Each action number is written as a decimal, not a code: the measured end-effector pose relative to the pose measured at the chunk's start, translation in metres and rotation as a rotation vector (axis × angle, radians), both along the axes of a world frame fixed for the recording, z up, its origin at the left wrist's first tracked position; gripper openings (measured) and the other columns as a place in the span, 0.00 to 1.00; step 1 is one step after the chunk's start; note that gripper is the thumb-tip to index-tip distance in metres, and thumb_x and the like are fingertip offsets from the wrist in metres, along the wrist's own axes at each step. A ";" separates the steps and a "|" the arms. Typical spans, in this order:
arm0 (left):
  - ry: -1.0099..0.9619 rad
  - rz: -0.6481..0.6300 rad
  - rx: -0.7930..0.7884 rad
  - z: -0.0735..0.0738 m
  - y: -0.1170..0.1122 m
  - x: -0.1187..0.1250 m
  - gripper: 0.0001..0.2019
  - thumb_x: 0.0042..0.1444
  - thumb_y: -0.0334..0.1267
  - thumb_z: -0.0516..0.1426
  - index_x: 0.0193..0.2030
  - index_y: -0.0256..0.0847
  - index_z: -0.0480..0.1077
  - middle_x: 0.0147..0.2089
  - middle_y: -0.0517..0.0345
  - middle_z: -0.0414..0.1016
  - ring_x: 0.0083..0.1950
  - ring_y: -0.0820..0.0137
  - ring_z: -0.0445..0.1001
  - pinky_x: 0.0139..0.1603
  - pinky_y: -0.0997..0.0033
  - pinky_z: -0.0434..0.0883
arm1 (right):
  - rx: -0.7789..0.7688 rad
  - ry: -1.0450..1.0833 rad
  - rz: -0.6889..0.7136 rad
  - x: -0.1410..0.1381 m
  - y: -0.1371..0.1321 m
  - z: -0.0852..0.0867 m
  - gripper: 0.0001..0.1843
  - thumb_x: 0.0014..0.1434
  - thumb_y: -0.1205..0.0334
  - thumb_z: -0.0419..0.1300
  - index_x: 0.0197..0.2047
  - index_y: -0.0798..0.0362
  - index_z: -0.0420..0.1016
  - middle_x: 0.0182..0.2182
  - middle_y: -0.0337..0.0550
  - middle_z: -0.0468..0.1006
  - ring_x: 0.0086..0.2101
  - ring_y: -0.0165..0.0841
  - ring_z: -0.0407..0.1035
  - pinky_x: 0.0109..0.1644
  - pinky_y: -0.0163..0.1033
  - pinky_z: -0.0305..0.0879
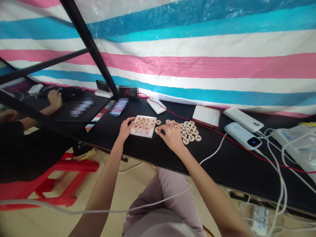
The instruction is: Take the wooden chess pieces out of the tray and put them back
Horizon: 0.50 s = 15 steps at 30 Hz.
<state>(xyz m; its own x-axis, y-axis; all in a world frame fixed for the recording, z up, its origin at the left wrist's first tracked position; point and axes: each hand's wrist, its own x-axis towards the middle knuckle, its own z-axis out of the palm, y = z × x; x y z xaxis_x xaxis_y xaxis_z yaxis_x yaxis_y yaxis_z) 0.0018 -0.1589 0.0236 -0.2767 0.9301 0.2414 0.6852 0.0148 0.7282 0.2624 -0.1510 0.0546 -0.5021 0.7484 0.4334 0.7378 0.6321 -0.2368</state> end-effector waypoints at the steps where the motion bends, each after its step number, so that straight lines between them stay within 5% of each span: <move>1: -0.004 -0.002 0.001 0.000 0.000 0.000 0.14 0.57 0.35 0.51 0.48 0.44 0.71 0.46 0.57 0.76 0.49 0.66 0.69 0.53 0.64 0.65 | -0.002 0.024 -0.009 -0.007 0.001 0.002 0.11 0.62 0.55 0.54 0.35 0.49 0.75 0.36 0.41 0.81 0.41 0.36 0.68 0.49 0.44 0.45; 7: -0.013 -0.020 0.019 -0.002 0.001 -0.001 0.14 0.57 0.34 0.51 0.48 0.44 0.71 0.47 0.57 0.76 0.49 0.66 0.70 0.54 0.63 0.65 | 0.023 -0.079 0.029 -0.041 0.005 0.004 0.10 0.61 0.58 0.55 0.30 0.52 0.73 0.33 0.43 0.79 0.38 0.36 0.66 0.47 0.46 0.43; 15: -0.019 -0.008 0.005 0.000 0.000 0.000 0.14 0.57 0.35 0.51 0.48 0.44 0.71 0.46 0.57 0.76 0.50 0.66 0.69 0.55 0.64 0.65 | 0.060 -0.201 0.033 -0.051 0.003 0.001 0.12 0.61 0.63 0.51 0.30 0.54 0.74 0.30 0.48 0.78 0.38 0.39 0.63 0.44 0.46 0.44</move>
